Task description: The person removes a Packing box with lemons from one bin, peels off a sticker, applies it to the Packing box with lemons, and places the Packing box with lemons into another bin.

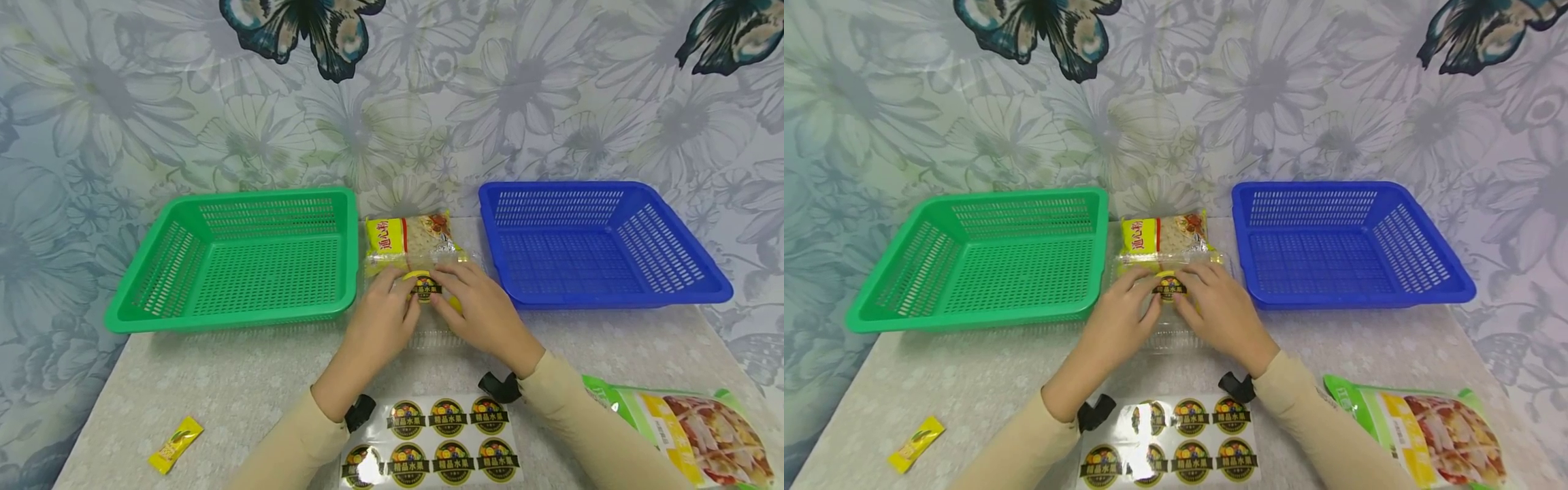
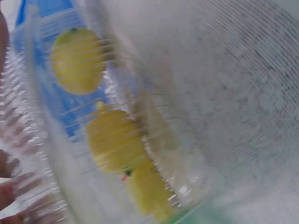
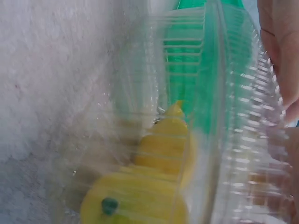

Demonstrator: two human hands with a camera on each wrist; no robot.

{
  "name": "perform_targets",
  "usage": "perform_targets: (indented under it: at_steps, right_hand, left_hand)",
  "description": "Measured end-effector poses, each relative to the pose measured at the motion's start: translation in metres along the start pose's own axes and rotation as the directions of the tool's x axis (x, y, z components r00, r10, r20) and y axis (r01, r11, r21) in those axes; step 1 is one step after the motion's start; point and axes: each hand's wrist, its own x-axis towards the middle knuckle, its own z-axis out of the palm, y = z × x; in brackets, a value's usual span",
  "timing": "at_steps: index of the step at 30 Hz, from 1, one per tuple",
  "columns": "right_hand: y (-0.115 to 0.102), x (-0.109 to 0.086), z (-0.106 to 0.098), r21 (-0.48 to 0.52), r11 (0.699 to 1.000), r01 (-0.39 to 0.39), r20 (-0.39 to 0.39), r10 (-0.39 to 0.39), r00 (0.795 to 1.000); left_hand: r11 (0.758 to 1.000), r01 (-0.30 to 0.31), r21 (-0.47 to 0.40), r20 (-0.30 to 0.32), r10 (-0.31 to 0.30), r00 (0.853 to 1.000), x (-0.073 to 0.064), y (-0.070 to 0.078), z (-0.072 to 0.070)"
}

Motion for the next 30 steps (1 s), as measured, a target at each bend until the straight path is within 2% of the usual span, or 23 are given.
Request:
perform_targets:
  at_steps: [4, 10, 19, 23, 26, 28, 30]
  right_hand:
    - [-0.003, -0.008, -0.006, -0.008, 1.0, 0.011, -0.025, -0.011, 1.0]
    - [-0.003, -0.028, -0.017, 0.008, 1.0, 0.009, -0.068, -0.009, 0.998]
    - [0.003, -0.06, -0.026, 0.059, 0.998, -0.024, -0.1, 0.03, 0.995]
    - [0.007, -0.073, -0.028, 0.074, 0.996, -0.041, -0.124, 0.05, 0.991]
    - [0.011, -0.083, -0.03, 0.069, 0.995, -0.068, -0.136, 0.077, 0.988]
    - [0.014, -0.09, -0.032, 0.071, 0.993, -0.091, -0.145, 0.1, 0.984]
    - [0.017, -0.096, -0.034, 0.072, 0.991, -0.117, -0.153, 0.126, 0.98]
  left_hand:
    - [0.999, -0.043, -0.029, -0.071, 0.041, 0.997, -0.008, 0.004, -0.012]
    - [0.995, -0.073, -0.064, -0.15, 0.063, 0.987, -0.031, 0.003, -0.03]
    - [0.994, -0.08, -0.07, -0.191, 0.066, 0.979, -0.066, -0.01, -0.041]
    - [0.996, -0.016, -0.087, -0.168, 0.001, 0.986, -0.08, -0.015, -0.042]
    - [0.994, 0.068, -0.086, -0.134, -0.079, 0.988, -0.09, -0.018, -0.043]
    - [0.986, 0.142, -0.09, -0.086, -0.15, 0.985, -0.095, -0.02, -0.043]
    - [0.966, 0.234, -0.105, -0.011, -0.237, 0.972, -0.099, -0.022, -0.044]
